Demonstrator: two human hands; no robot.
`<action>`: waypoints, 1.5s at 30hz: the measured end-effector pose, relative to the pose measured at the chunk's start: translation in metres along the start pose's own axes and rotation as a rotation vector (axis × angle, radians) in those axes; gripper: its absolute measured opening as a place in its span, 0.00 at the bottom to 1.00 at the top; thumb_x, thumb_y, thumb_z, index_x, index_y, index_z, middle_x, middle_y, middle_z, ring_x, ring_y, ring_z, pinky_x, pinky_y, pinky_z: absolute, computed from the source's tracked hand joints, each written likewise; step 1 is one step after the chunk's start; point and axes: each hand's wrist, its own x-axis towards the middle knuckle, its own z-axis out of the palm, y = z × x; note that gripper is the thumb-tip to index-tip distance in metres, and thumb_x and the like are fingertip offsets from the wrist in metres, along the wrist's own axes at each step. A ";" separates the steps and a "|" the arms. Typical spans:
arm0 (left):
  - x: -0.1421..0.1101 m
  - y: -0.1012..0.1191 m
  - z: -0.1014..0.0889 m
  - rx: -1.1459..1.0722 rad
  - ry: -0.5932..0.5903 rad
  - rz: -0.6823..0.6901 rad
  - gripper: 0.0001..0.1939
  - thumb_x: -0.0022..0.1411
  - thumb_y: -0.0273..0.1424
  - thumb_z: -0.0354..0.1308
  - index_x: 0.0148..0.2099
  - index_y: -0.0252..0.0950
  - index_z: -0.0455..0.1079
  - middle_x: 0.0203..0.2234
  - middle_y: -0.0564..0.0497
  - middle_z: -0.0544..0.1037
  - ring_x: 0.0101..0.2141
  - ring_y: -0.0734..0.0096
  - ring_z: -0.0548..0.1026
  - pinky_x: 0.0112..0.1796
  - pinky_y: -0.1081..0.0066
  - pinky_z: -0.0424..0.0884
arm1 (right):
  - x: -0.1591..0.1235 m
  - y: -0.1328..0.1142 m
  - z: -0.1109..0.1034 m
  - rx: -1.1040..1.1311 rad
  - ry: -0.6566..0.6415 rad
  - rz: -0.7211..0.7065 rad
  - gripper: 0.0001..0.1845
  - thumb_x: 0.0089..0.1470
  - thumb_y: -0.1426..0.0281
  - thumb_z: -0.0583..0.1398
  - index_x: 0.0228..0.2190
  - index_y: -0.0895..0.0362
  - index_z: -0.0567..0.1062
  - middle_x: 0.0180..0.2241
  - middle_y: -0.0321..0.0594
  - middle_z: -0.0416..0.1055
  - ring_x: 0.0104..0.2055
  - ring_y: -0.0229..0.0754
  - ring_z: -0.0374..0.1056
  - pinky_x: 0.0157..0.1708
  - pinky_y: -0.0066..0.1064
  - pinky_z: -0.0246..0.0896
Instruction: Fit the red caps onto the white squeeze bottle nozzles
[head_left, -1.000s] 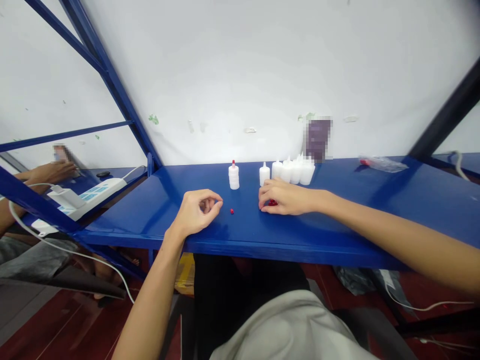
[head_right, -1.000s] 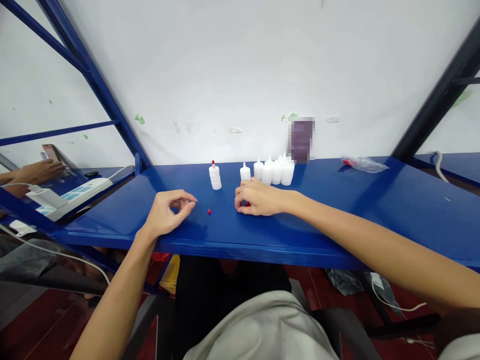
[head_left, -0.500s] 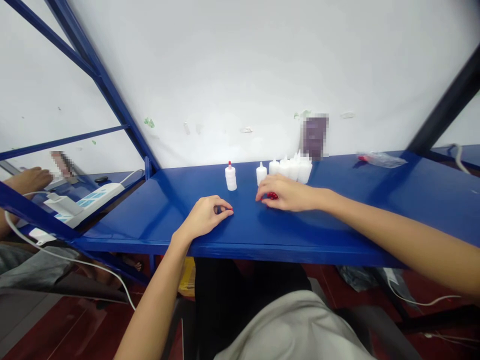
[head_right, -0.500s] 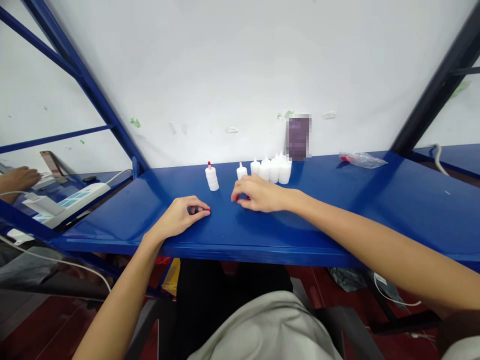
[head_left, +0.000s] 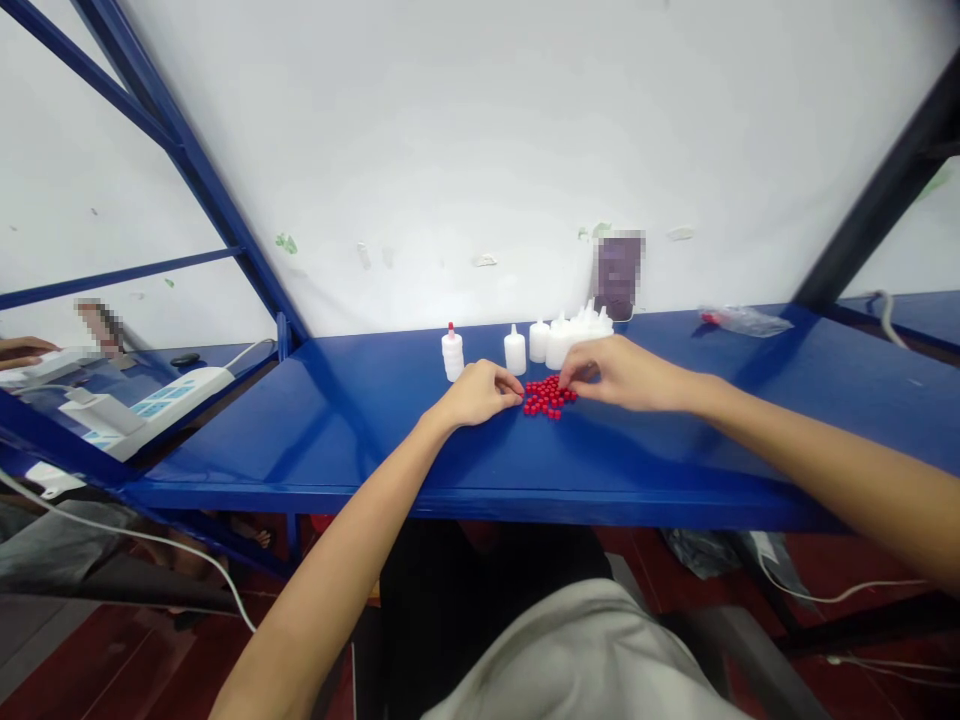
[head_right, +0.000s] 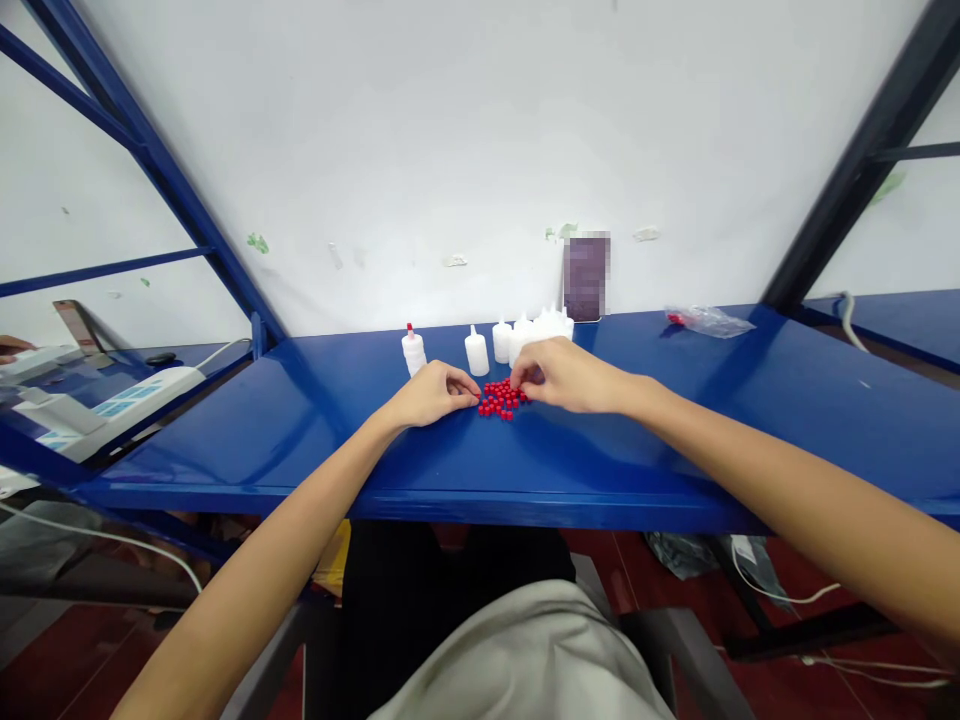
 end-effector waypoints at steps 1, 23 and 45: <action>0.000 0.000 0.001 0.004 -0.004 0.012 0.10 0.56 0.30 0.63 0.39 0.33 0.81 0.31 0.47 0.83 0.30 0.69 0.78 0.35 0.71 0.73 | -0.007 0.000 0.002 0.039 -0.003 0.034 0.08 0.53 0.70 0.60 0.33 0.57 0.80 0.34 0.41 0.80 0.34 0.43 0.75 0.36 0.33 0.68; -0.008 -0.034 -0.053 -0.018 0.826 -0.183 0.20 0.60 0.44 0.58 0.48 0.36 0.71 0.29 0.53 0.76 0.33 0.69 0.74 0.39 0.71 0.67 | -0.021 -0.011 0.013 -0.088 0.251 0.191 0.19 0.59 0.60 0.57 0.20 0.56 0.73 0.26 0.39 0.73 0.26 0.38 0.65 0.29 0.32 0.57; -0.098 0.024 -0.003 0.438 0.128 0.132 0.06 0.68 0.35 0.48 0.42 0.41 0.65 0.32 0.54 0.76 0.30 0.69 0.72 0.32 0.71 0.61 | 0.022 -0.053 0.047 -0.234 0.104 -0.498 0.22 0.70 0.55 0.47 0.37 0.57 0.71 0.32 0.41 0.71 0.30 0.40 0.62 0.32 0.32 0.53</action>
